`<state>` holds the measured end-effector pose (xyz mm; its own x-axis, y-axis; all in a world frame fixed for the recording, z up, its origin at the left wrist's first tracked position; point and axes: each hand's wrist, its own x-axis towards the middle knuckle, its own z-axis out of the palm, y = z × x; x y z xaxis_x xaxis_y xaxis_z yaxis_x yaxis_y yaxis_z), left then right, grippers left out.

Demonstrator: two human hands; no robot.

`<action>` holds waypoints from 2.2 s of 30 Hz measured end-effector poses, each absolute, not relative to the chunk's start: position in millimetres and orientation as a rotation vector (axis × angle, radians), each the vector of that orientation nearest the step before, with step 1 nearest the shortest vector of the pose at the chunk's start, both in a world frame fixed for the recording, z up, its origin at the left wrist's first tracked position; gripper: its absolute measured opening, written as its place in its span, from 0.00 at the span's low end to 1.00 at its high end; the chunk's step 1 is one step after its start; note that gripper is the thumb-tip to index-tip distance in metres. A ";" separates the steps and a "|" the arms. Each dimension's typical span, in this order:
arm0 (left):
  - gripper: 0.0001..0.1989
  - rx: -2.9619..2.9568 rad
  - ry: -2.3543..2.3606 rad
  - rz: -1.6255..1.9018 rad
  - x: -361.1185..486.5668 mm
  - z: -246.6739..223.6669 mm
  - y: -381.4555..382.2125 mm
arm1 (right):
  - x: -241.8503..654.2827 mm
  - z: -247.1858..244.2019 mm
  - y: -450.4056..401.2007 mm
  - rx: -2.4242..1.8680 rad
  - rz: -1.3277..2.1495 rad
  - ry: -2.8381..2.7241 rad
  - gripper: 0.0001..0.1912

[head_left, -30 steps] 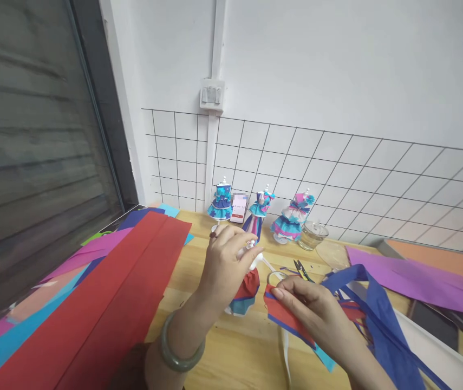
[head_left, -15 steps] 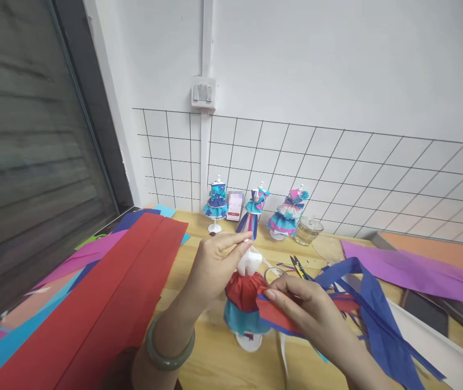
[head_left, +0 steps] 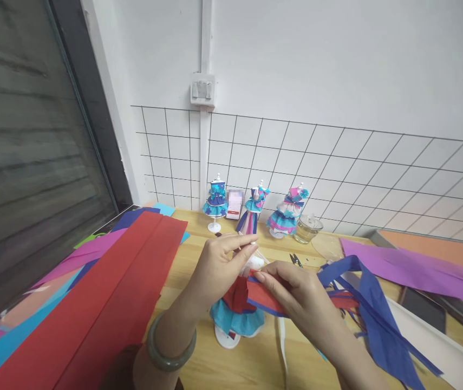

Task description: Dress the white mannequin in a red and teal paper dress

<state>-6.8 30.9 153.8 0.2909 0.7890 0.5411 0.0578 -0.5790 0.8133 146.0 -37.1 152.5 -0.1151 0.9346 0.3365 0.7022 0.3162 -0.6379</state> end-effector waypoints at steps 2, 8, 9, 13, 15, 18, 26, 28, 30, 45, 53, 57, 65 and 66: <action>0.12 1.928 0.746 1.340 -7.6 154.1 30.0 | 145.0 153.1 -35.5 -1.441 0.405 -1.878 0.13; 0.14 1.999 0.708 1.306 -9.0 156.1 28.2 | 143.4 153.6 -31.7 -1.448 0.309 -1.873 0.13; 0.14 2.006 0.698 1.295 -9.0 156.3 28.2 | 143.9 153.3 -31.2 -1.449 0.295 -1.874 0.13; 0.14 2.030 0.673 1.281 -9.1 156.1 29.2 | 147.1 151.6 -29.9 -1.445 0.267 -1.892 0.13; 0.14 2.035 0.675 1.278 -9.4 155.7 29.6 | 148.5 151.2 -29.5 -1.441 0.260 -1.898 0.13; 0.14 2.035 0.677 1.271 -9.8 155.3 29.5 | 149.3 151.5 -29.4 -1.446 0.262 -1.905 0.13; 0.14 2.039 0.666 1.254 -10.6 157.6 27.6 | 148.6 155.4 -29.7 -1.480 0.270 -1.915 0.16; 0.14 2.041 0.661 1.254 -10.7 157.7 27.7 | 148.4 156.4 -30.3 -1.488 0.269 -1.925 0.17; 0.14 2.042 0.660 1.253 -10.5 157.6 28.1 | 148.1 157.3 -31.1 -1.494 0.272 -1.929 0.17; 0.14 2.028 0.667 1.233 -10.1 158.1 27.1 | 146.4 159.8 -32.5 -1.515 0.296 -1.899 0.16; 0.16 2.066 0.640 1.169 -14.0 160.2 25.8 | 146.6 161.3 -33.9 -1.516 0.285 -1.910 0.17; 0.21 2.158 0.614 1.111 -18.0 161.5 24.4 | 147.8 161.9 -34.2 -1.536 0.275 -1.923 0.17; 0.24 2.172 0.619 1.087 -15.4 160.0 23.5 | 148.6 160.9 -35.4 -1.585 0.245 -1.911 0.17; 0.24 2.169 0.620 1.083 -14.4 159.9 23.4 | 148.4 160.3 -35.4 -1.590 0.235 -1.903 0.17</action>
<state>-14.4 23.4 159.9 0.5516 0.6451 0.5288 0.1286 -0.6921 0.7102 148.4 -35.4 160.3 -0.0637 0.9328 0.3547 0.8185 0.2521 -0.5163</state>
